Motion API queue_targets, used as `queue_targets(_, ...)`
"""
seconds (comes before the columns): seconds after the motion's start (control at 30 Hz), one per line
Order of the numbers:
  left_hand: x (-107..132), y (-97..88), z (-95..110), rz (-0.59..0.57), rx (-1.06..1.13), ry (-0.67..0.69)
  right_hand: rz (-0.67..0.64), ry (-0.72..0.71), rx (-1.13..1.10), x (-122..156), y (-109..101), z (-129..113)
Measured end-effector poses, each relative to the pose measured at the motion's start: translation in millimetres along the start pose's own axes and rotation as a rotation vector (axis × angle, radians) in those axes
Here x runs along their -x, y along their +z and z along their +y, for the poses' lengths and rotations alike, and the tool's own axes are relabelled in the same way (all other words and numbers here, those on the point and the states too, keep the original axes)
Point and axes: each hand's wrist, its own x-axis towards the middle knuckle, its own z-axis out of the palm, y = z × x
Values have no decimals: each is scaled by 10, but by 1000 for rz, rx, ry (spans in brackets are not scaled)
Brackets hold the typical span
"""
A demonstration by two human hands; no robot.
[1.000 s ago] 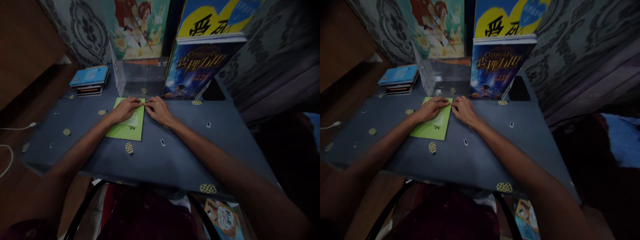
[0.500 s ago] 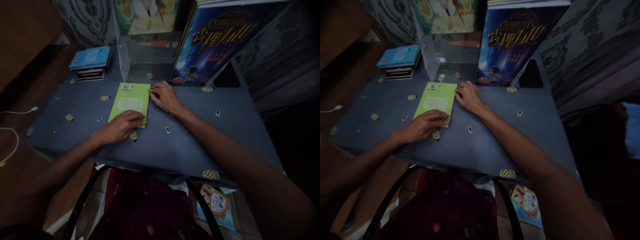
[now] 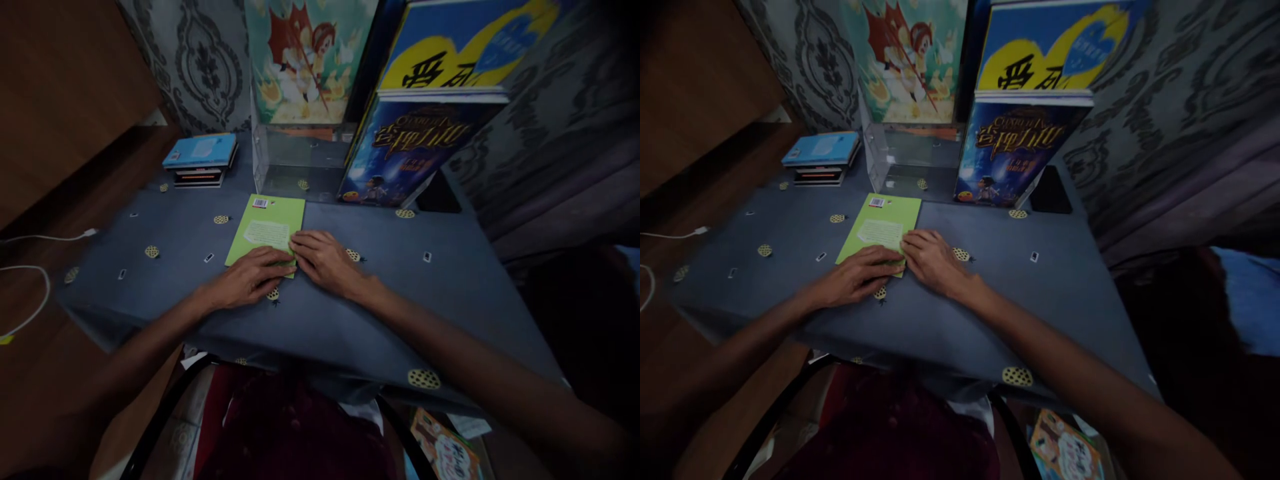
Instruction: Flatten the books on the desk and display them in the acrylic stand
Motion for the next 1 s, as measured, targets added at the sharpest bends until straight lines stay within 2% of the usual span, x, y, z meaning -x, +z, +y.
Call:
queue_targets(0.1,39,-39,-68,0,-45,-55,-15,10,-31,63,-22,-85)
queue_targets(0.3,222,-2,-337,76,-260,-446,-60,27,-15,90,-39,-115)
queue_targets(0.43,278,64,-362,82,-270,-495,-79,63,3,118,-45,-176)
queue_targets(0.6,380,107,-164,54,-277,-476,-110,55,-4,263,-105,-339)
queue_targets(0.77,648,201,105,13,-284,-409,-175,39,-15,528,-221,-593)
queue_targets(0.9,868,213,409,-49,-284,-336,-220,10,10,793,-303,-854)
queue_targets(1.0,1002,217,678,-111,-294,-314,-195,2,26,1005,-319,-1066)
